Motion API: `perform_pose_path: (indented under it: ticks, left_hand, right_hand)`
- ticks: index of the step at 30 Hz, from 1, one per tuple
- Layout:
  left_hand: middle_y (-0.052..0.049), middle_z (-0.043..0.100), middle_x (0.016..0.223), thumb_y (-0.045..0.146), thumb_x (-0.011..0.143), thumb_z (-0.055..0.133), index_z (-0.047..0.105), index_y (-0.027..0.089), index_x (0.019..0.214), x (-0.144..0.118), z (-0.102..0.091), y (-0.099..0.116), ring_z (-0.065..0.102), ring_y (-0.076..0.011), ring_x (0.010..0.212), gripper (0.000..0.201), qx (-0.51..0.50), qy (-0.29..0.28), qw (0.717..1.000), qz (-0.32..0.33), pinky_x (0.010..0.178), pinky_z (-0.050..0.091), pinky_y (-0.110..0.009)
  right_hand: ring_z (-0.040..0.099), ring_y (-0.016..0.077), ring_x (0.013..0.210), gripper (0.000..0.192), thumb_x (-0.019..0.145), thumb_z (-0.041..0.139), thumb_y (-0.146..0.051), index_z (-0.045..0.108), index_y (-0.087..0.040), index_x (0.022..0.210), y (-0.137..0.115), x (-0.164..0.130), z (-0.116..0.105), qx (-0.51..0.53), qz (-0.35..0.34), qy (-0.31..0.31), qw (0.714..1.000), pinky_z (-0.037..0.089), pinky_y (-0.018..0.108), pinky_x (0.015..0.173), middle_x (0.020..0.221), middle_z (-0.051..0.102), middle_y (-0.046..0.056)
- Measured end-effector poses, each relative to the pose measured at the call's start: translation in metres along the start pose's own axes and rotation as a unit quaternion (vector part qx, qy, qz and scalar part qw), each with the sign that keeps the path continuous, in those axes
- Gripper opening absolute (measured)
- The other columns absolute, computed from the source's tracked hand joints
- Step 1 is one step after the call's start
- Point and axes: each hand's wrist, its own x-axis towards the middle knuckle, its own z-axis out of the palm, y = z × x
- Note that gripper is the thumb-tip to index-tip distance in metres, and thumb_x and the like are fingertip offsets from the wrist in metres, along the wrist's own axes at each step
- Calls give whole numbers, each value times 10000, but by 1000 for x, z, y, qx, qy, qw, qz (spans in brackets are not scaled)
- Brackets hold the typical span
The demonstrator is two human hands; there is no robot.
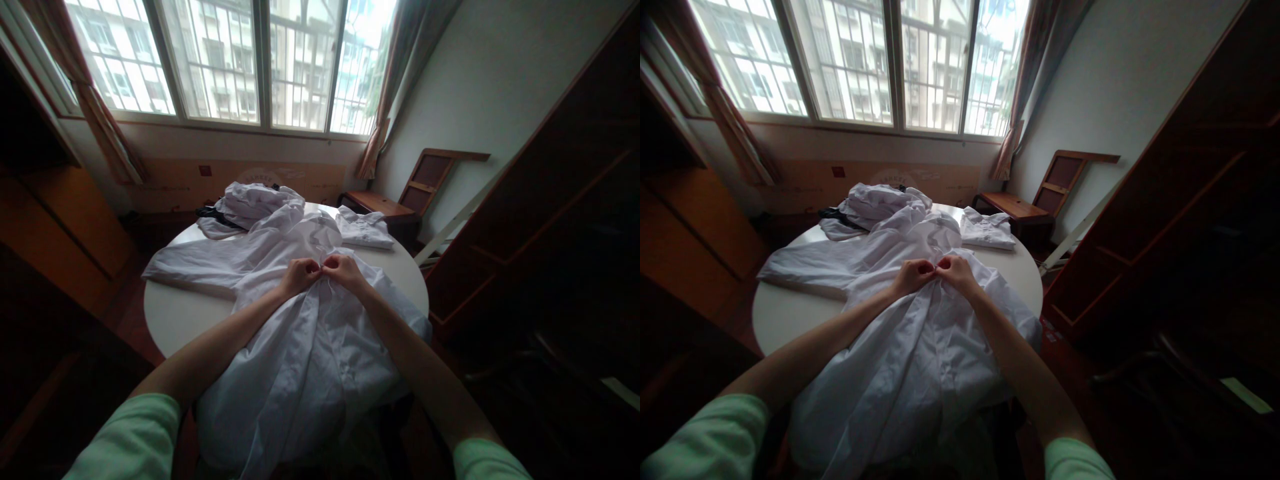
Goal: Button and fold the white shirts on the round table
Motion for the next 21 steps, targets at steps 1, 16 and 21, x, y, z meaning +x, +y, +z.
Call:
perform_pose_path:
  ticks: [1,16,21]
  left_hand:
    - [-19,664,623,288,744,636,687,130,682,0,0,1,536,-95,558,178,1,-1,1000,-2,539,364,-195]
    - [-25,695,720,184,757,596,709,163,723,0,0,-5,582,-123,643,121,58,-33,997,42,625,409,-213]
    - [-21,684,733,192,769,593,705,181,724,-1,-2,-2,577,-124,658,121,66,-42,996,53,640,420,-218]
  right_hand:
    - [599,135,661,91,670,616,-220,671,-152,694,1,1,1,13,1,-2,1000,441,223,638,675,661,16]
    - [471,77,449,138,677,556,-258,623,-140,648,11,1,-1,136,39,-114,983,352,179,435,501,543,-31]
    - [519,97,496,148,711,526,-235,644,-149,686,9,1,-3,70,20,-122,990,385,193,477,548,580,-21]
